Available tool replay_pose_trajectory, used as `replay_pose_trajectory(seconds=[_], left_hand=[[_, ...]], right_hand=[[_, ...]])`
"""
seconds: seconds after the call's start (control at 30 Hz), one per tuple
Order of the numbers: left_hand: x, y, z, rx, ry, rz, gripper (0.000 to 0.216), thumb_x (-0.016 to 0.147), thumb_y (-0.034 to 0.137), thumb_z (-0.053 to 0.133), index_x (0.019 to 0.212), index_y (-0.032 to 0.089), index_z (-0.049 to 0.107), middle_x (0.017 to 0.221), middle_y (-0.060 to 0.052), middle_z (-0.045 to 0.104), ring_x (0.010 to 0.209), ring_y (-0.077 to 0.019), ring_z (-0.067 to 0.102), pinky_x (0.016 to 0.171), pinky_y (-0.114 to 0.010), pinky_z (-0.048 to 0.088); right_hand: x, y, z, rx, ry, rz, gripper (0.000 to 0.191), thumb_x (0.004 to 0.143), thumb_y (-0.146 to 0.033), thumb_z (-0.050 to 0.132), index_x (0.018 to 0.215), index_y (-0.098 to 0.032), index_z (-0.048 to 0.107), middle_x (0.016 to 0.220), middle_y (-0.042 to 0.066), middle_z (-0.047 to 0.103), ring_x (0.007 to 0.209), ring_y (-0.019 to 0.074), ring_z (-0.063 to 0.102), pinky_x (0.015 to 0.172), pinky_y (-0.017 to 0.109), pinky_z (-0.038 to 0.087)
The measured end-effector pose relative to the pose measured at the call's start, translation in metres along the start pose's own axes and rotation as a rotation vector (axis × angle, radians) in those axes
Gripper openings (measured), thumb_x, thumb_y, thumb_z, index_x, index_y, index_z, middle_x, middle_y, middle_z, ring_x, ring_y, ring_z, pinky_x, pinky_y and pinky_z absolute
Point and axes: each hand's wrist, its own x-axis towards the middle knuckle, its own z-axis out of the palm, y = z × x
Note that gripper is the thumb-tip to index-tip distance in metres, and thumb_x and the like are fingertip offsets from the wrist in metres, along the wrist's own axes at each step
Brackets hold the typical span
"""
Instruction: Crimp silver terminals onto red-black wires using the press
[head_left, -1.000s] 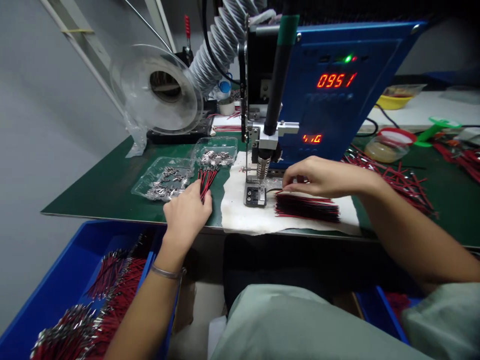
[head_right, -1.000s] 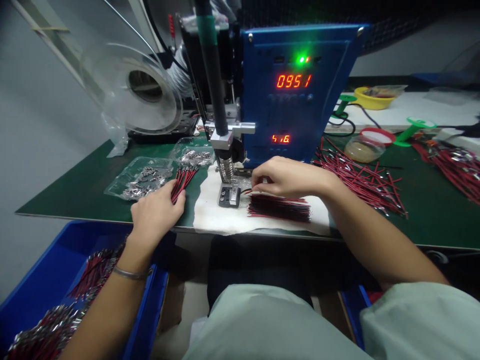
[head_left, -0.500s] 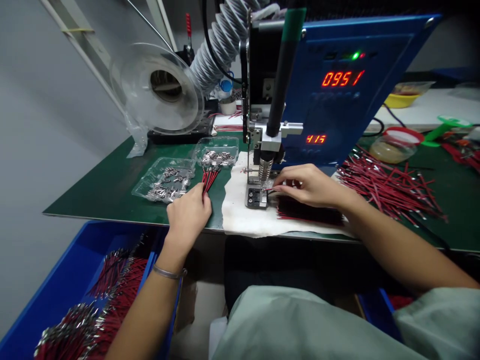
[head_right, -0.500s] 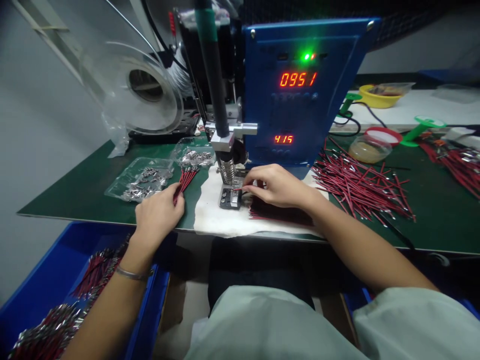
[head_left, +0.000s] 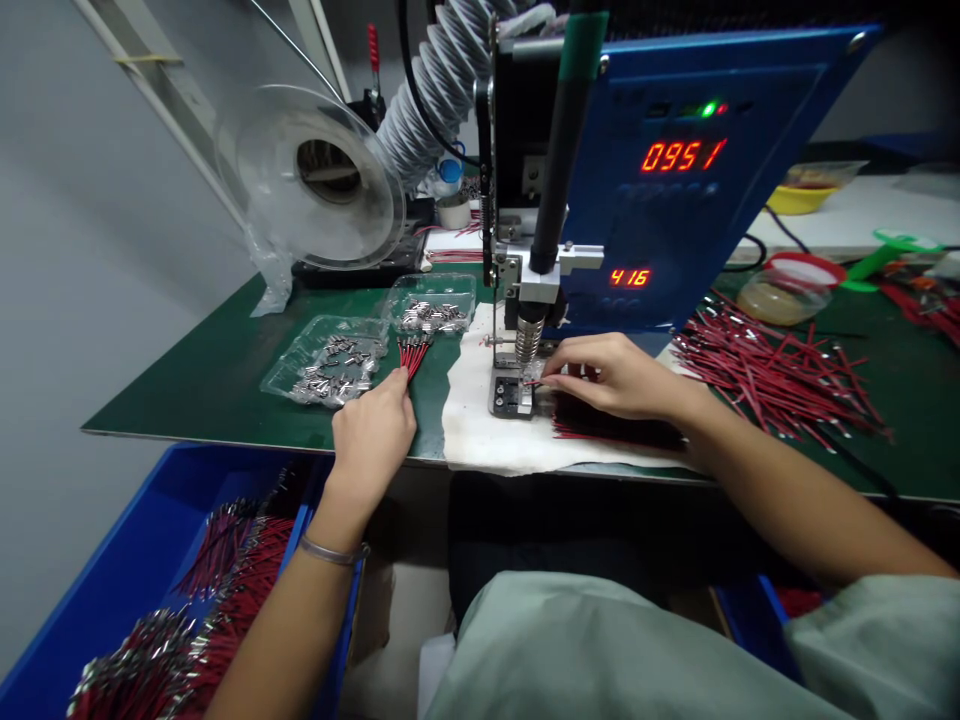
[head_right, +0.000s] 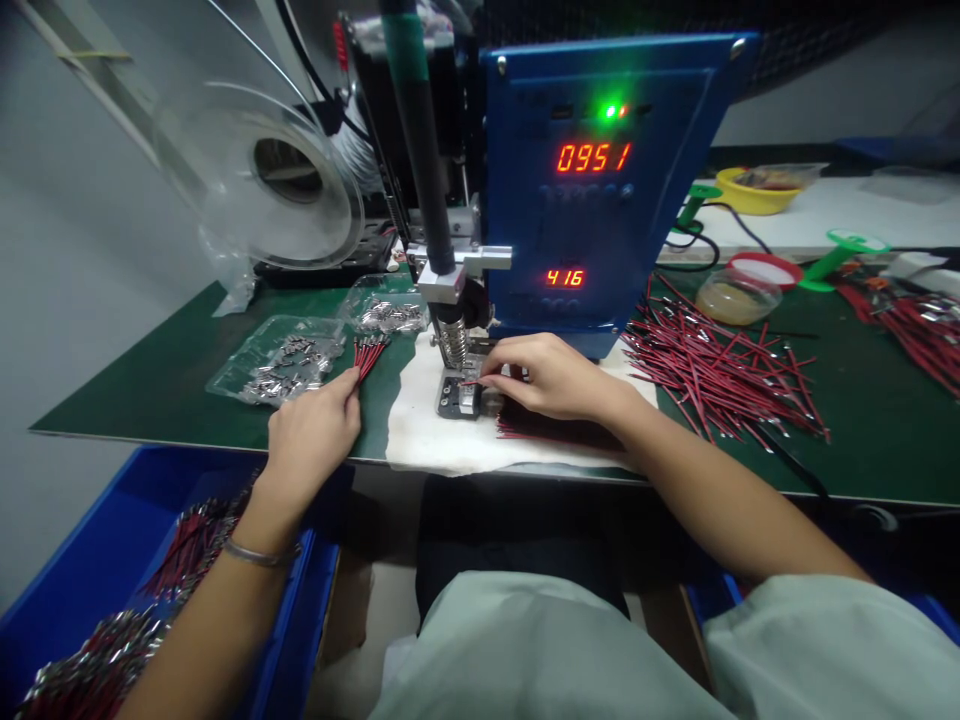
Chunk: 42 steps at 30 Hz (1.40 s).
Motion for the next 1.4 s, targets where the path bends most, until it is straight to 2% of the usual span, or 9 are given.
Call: replay_pose_trajectory(seconds=[0.23, 0.4, 0.67, 0.73, 0.87, 0.93, 1.1, 1.27, 1.4], left_hand=[[-0.002, 0.002, -0.001, 0.048, 0.003, -0.017, 0.044, 0.093, 0.037, 0.030, 0.130, 0.027, 0.052, 0.094, -0.013, 0.071, 0.077, -0.0320, 0.067, 0.065, -0.038, 0.046], [-0.001, 0.003, -0.008, 0.079, -0.004, -0.026, 0.050, 0.093, 0.044, 0.028, 0.138, 0.027, 0.043, 0.098, -0.013, 0.070, 0.079, -0.0331, 0.066, 0.066, -0.039, 0.046], [-0.004, -0.003, -0.021, 0.070, -0.046, -0.048, 0.049, 0.093, 0.047, 0.026, 0.127, 0.025, 0.054, 0.092, -0.012, 0.070, 0.076, -0.0310, 0.066, 0.066, -0.037, 0.044], [-0.006, -0.007, -0.022, 0.034, 0.045, -0.039, 0.047, 0.093, 0.048, 0.029, 0.123, 0.026, 0.057, 0.093, -0.011, 0.070, 0.077, -0.0298, 0.066, 0.065, -0.035, 0.043], [0.000, -0.028, -0.026, -0.093, 0.357, -0.086, 0.046, 0.092, 0.050, 0.034, 0.108, 0.021, 0.066, 0.084, -0.008, 0.070, 0.077, -0.0241, 0.065, 0.066, -0.031, 0.041], [0.009, -0.044, -0.029, -0.109, 0.388, -0.133, 0.046, 0.090, 0.051, 0.038, 0.095, 0.017, 0.069, 0.073, -0.007, 0.067, 0.072, -0.0229, 0.063, 0.066, -0.031, 0.041], [0.034, -0.071, -0.031, -0.055, 0.218, -0.203, 0.046, 0.084, 0.053, 0.044, 0.096, 0.017, 0.071, 0.077, -0.010, 0.068, 0.080, -0.0280, 0.062, 0.075, -0.039, 0.044], [0.046, -0.074, -0.029, -0.022, 0.045, -0.144, 0.045, 0.081, 0.054, 0.045, 0.103, 0.024, 0.069, 0.091, -0.010, 0.069, 0.088, -0.0325, 0.061, 0.073, -0.040, 0.045], [0.054, -0.073, -0.030, -0.091, -0.087, -0.067, 0.042, 0.080, 0.047, 0.048, 0.108, 0.023, 0.067, 0.086, -0.008, 0.069, 0.087, -0.0294, 0.061, 0.074, -0.036, 0.044]], right_hand=[[-0.001, 0.001, 0.001, -0.003, 0.006, -0.007, 0.018, 0.091, -0.027, 0.053, 0.091, -0.016, 0.066, 0.083, 0.005, 0.066, 0.073, 0.0134, 0.059, 0.069, 0.024, 0.043], [0.000, 0.002, 0.002, -0.044, 0.008, 0.032, 0.018, 0.090, -0.026, 0.052, 0.092, -0.016, 0.067, 0.086, 0.006, 0.067, 0.075, 0.0148, 0.060, 0.070, 0.025, 0.042], [-0.001, 0.001, 0.003, -0.096, 0.043, 0.101, 0.020, 0.091, -0.029, 0.052, 0.096, -0.016, 0.067, 0.092, 0.006, 0.069, 0.078, 0.0154, 0.062, 0.071, 0.025, 0.042], [0.000, 0.002, 0.004, -0.105, 0.045, 0.107, 0.021, 0.091, -0.029, 0.052, 0.096, -0.015, 0.067, 0.093, 0.006, 0.069, 0.077, 0.0151, 0.061, 0.070, 0.024, 0.042], [0.000, 0.002, 0.005, -0.109, 0.049, 0.121, 0.019, 0.090, -0.027, 0.053, 0.095, -0.016, 0.067, 0.091, 0.006, 0.069, 0.074, 0.0145, 0.060, 0.069, 0.024, 0.042], [0.000, 0.002, 0.006, -0.107, 0.048, 0.125, 0.019, 0.089, -0.027, 0.053, 0.096, -0.016, 0.068, 0.090, 0.005, 0.069, 0.074, 0.0144, 0.060, 0.069, 0.025, 0.041], [0.000, -0.001, 0.007, -0.106, 0.039, 0.118, 0.020, 0.089, -0.028, 0.054, 0.094, -0.015, 0.068, 0.090, 0.006, 0.070, 0.075, 0.0150, 0.061, 0.069, 0.025, 0.042], [-0.003, -0.002, -0.001, -0.142, 0.020, 0.109, 0.019, 0.088, -0.030, 0.055, 0.089, -0.016, 0.068, 0.085, 0.005, 0.070, 0.071, 0.0141, 0.061, 0.067, 0.025, 0.041], [-0.015, -0.004, -0.017, -0.173, 0.013, 0.132, 0.018, 0.088, -0.030, 0.055, 0.087, -0.018, 0.068, 0.085, 0.004, 0.070, 0.073, 0.0141, 0.062, 0.067, 0.024, 0.042]])
